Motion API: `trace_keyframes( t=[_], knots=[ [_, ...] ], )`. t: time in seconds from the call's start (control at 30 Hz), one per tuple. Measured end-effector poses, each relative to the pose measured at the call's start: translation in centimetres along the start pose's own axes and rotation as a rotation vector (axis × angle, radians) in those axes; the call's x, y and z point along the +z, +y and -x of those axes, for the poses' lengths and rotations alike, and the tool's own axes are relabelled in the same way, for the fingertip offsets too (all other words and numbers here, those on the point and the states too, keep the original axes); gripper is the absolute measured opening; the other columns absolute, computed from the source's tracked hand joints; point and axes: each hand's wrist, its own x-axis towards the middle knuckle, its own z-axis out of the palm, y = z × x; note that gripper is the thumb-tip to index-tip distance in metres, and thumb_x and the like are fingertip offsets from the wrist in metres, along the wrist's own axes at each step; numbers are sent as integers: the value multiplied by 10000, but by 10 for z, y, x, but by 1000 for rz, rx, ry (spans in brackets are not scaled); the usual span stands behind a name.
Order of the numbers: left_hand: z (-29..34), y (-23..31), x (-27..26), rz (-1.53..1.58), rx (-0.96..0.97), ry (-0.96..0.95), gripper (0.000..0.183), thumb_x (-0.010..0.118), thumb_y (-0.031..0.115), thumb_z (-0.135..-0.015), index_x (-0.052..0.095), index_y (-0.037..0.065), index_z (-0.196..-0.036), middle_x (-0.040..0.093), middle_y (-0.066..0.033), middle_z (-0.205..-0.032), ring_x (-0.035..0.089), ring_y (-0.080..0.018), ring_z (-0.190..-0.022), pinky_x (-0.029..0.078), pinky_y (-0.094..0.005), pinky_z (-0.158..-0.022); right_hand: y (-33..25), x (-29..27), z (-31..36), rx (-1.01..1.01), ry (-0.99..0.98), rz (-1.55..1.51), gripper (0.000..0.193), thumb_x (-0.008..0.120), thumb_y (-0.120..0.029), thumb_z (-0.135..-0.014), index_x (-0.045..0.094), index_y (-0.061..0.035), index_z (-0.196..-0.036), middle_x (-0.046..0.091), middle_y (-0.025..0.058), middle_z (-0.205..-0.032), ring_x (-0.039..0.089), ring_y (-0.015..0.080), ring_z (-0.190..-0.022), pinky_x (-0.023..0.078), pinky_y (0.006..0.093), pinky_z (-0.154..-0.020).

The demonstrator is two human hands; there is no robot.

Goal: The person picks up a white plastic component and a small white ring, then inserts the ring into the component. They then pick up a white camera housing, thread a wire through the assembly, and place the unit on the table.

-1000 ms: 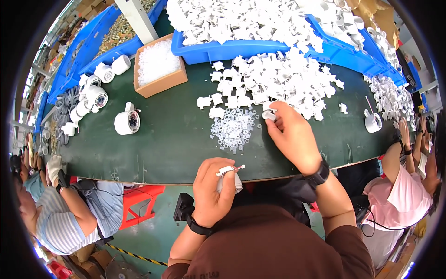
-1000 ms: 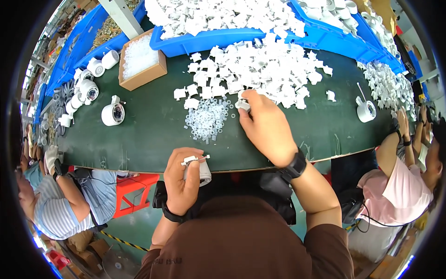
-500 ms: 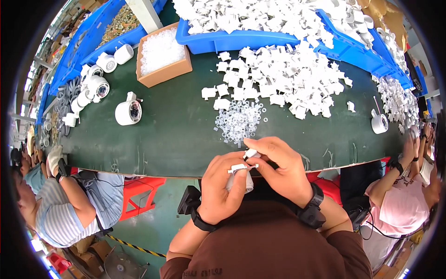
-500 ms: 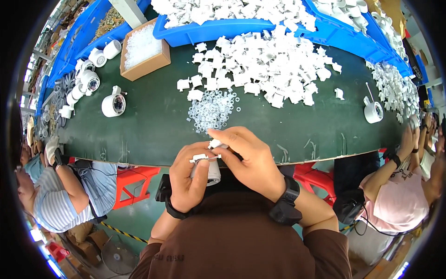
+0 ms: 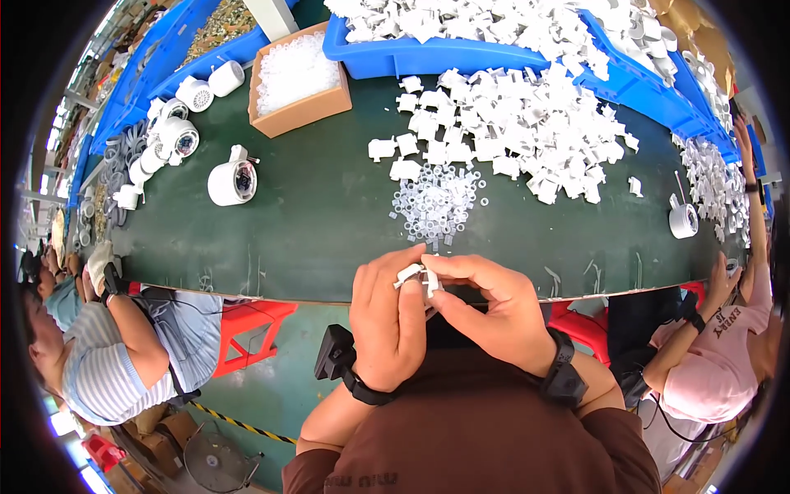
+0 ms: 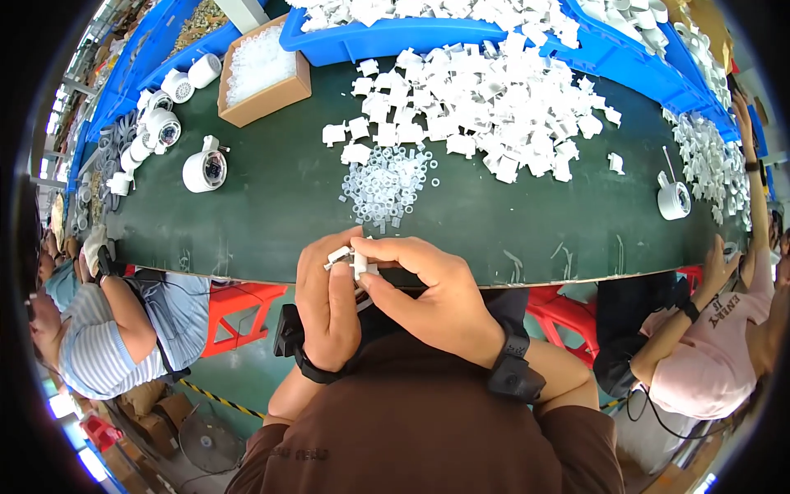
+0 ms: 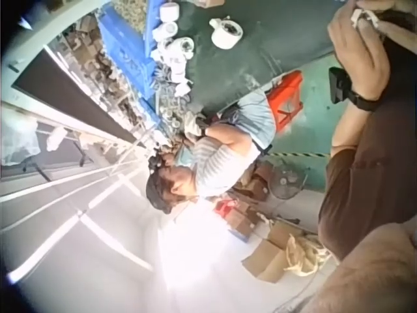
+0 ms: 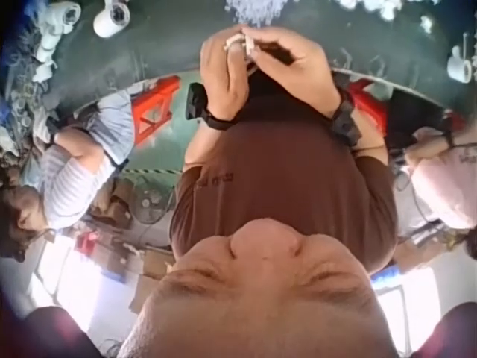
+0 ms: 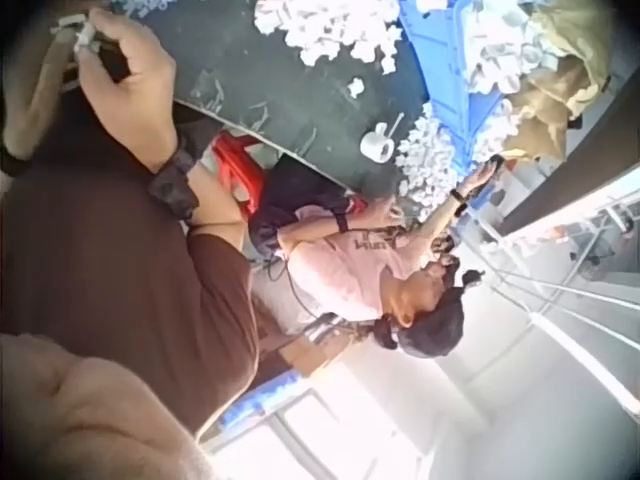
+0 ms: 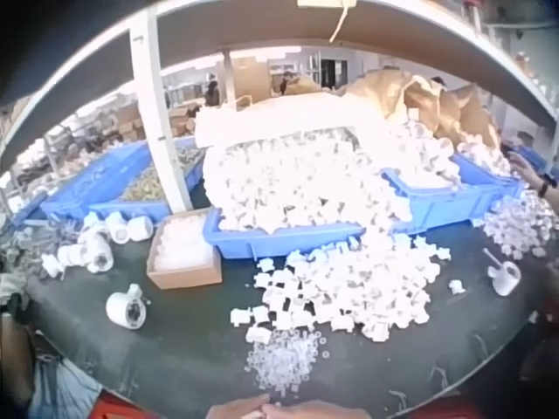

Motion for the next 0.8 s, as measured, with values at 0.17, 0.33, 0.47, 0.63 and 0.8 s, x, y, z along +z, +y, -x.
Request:
trace_keyframes(
  t=[0.17, 0.33, 0.47, 0.63, 0.8],
  knots=[
    [0, 3, 3, -73, -1, 20, 304, 485, 91, -985, 621, -24, -1230, 667, -181, -1139, 602, -342, -938, 477, -418, -848, 3, 1, 0, -83, 11, 86, 401, 657, 83, -932, 613, 14, -1324, 677, 74, -1170, 643, 115, -1061, 544, 282, -915],
    [0, 2, 3, -64, 3, 7, 323, 463, 123, -988, 624, -28, -1224, 667, -185, -1133, 600, -346, -928, 476, -419, -841, 3, 6, 2, -30, 50, 63, 399, 665, 100, -916, 623, 19, -1305, 673, 82, -1160, 643, 118, -1056, 535, 277, -921],
    [2, 0, 4, -77, 20, 6, 331, 459, 171, -980, 627, -24, -1187, 667, -177, -1124, 596, -361, -939, 470, -435, -843, 9, 14, 7, -110, 119, 88, 392, 683, 108, -900, 635, 19, -1278, 658, 87, -1145, 635, 130, -1054, 516, 280, -921],
    [3, -2, 9, -144, 82, 6, 328, 478, 205, -967, 619, -15, -1165, 660, -166, -1124, 591, -369, -946, 464, -445, -849, 14, 22, 3, -274, 276, 238, 371, 754, 59, -835, 684, -10, -1192, 692, 80, -1033, 635, 193, -915, 513, 308, -820],
    [4, -6, 5, -62, 67, 39, 272, 591, 158, -918, 615, 0, -1139, 655, -165, -1126, 597, -349, -941, 468, -432, -840, 6, 18, 1, -30, 139, -108, 299, 610, 103, -954, 642, 14, -1238, 613, 79, -1128, 628, 140, -1018, 515, 270, -917]
  ],
)
